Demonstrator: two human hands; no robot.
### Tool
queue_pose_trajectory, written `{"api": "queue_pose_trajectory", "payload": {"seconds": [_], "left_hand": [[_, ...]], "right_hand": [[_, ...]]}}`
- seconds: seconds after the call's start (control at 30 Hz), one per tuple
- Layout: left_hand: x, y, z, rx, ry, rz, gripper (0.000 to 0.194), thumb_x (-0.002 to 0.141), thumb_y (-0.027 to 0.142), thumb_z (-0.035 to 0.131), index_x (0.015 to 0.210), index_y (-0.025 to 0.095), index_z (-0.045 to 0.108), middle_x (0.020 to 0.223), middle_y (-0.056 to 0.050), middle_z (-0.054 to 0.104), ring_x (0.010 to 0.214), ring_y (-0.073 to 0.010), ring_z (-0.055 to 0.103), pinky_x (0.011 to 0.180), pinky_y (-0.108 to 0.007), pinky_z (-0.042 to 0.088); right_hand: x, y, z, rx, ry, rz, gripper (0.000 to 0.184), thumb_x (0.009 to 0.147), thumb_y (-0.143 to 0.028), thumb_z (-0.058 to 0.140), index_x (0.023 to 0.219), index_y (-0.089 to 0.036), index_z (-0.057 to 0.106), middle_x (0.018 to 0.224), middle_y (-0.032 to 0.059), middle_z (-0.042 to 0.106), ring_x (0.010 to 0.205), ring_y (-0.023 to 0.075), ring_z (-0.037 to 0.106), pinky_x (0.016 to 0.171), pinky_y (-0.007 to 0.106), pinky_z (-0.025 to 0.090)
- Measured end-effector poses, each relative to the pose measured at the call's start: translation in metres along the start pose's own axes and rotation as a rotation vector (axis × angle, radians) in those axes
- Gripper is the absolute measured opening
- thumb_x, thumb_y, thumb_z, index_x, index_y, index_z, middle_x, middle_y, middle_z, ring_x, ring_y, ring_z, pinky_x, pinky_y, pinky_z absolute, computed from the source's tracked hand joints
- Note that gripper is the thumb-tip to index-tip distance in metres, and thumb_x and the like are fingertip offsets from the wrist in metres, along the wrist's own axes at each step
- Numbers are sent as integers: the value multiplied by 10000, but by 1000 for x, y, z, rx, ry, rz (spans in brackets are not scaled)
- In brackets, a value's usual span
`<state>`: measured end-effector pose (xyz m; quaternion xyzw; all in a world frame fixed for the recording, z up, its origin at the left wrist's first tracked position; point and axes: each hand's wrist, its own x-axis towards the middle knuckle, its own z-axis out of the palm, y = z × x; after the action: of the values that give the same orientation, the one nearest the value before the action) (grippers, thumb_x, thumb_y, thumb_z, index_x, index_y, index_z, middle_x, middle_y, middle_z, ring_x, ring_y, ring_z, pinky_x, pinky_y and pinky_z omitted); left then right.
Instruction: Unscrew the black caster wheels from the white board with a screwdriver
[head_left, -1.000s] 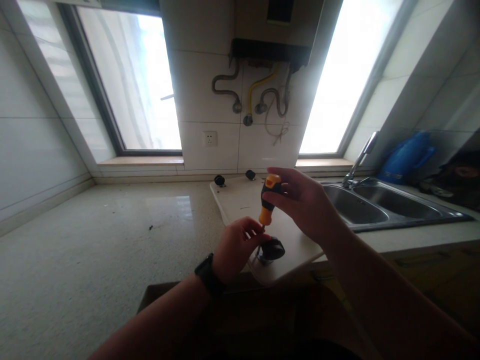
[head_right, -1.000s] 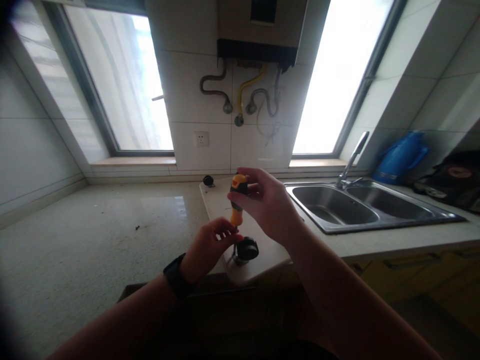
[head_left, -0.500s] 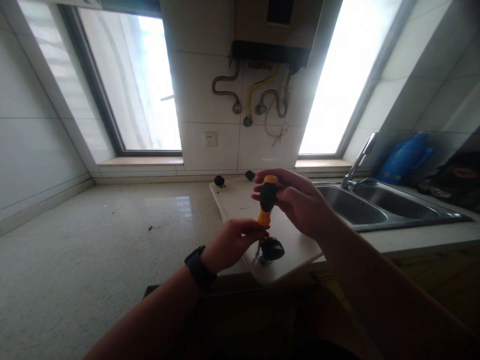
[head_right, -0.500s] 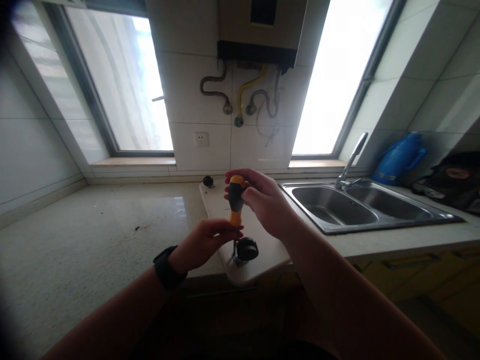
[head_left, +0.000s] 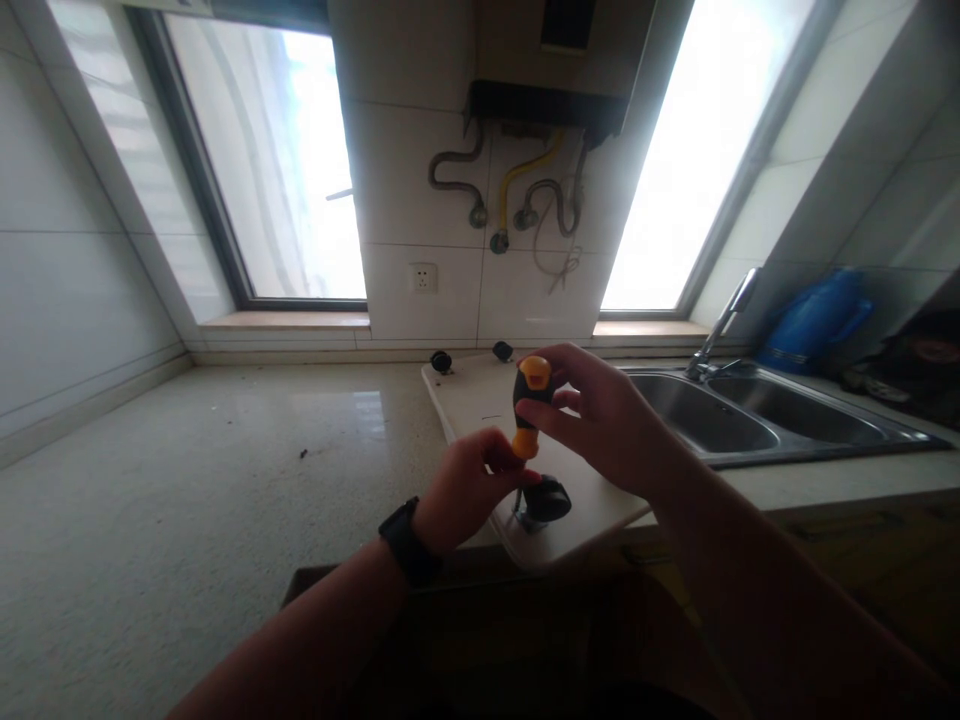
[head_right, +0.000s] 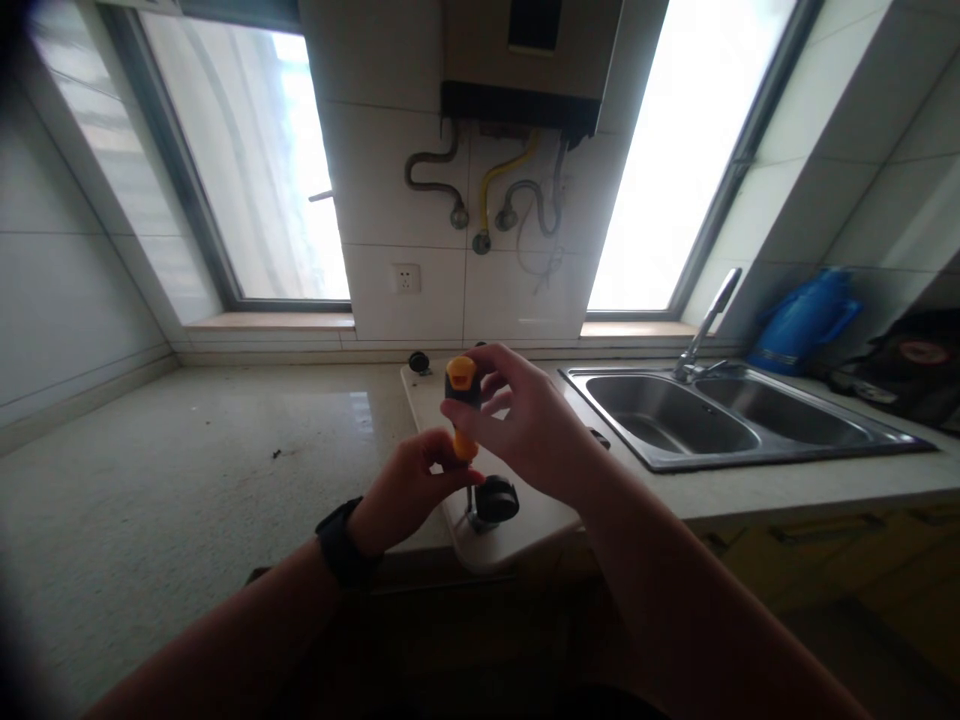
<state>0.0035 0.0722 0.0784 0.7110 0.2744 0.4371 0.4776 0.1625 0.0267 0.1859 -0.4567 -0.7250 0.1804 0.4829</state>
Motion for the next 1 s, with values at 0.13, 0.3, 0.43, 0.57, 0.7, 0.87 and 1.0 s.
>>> {"api": "queue_pose_trajectory", "payload": {"seconds": [0.13,0.3,0.43,0.57,0.7,0.87,1.0], "left_hand": [[-1,-2,1,-29,19,13,267,779,303,878,851,168,660,726,43,592,665,-115,504,647,-267,409],[1,-3,-4,-34,-67,34,331,801,353,873,1008,172,688,865,0,682,768,-140,610,722,-291,489],[4,-2,-10,-61,-182,20,319,879,361,800,1127,173,730,1049,-78,766,888,-184,700,813,-343,556],[4,-1,-11,-71,-202,15,254,901,335,777,1084,158,783,1076,-110,806,976,-223,741,915,-389,570],[4,0,-9,-63,-189,4,231,890,317,793,1058,160,805,1069,-105,818,999,-243,759,956,-407,573],[4,-3,-7,-63,-188,10,222,898,297,784,1070,160,805,1072,-100,821,1006,-250,764,970,-416,576],[5,-4,-8,-67,-196,12,247,907,300,773,1101,148,795,1079,-106,819,1016,-252,763,982,-422,576]], "right_hand": [[0,0,0,-15,-22,-16,395,807,-351,783,1153,-211,654,1015,38,690,884,177,673,730,338,599],[-1,-3,-1,-8,29,-65,438,811,-194,684,1249,-191,658,1145,77,729,1010,199,706,823,362,625],[-3,-4,-3,19,56,-53,455,792,-168,654,1247,-174,671,1174,98,738,1051,224,715,825,375,634],[-3,-2,-4,68,92,-45,442,788,-173,653,1230,-173,674,1139,97,755,1016,221,725,793,362,638],[-2,-2,-5,26,99,-37,441,780,-172,654,1219,-177,687,1134,95,756,988,215,724,758,347,632],[-2,-2,-3,15,95,-32,443,781,-192,652,1222,-164,682,1118,99,748,956,205,713,746,347,627],[-1,2,-2,-21,125,-42,408,786,-241,694,1189,-179,681,1073,86,738,952,207,698,742,345,615]]}}
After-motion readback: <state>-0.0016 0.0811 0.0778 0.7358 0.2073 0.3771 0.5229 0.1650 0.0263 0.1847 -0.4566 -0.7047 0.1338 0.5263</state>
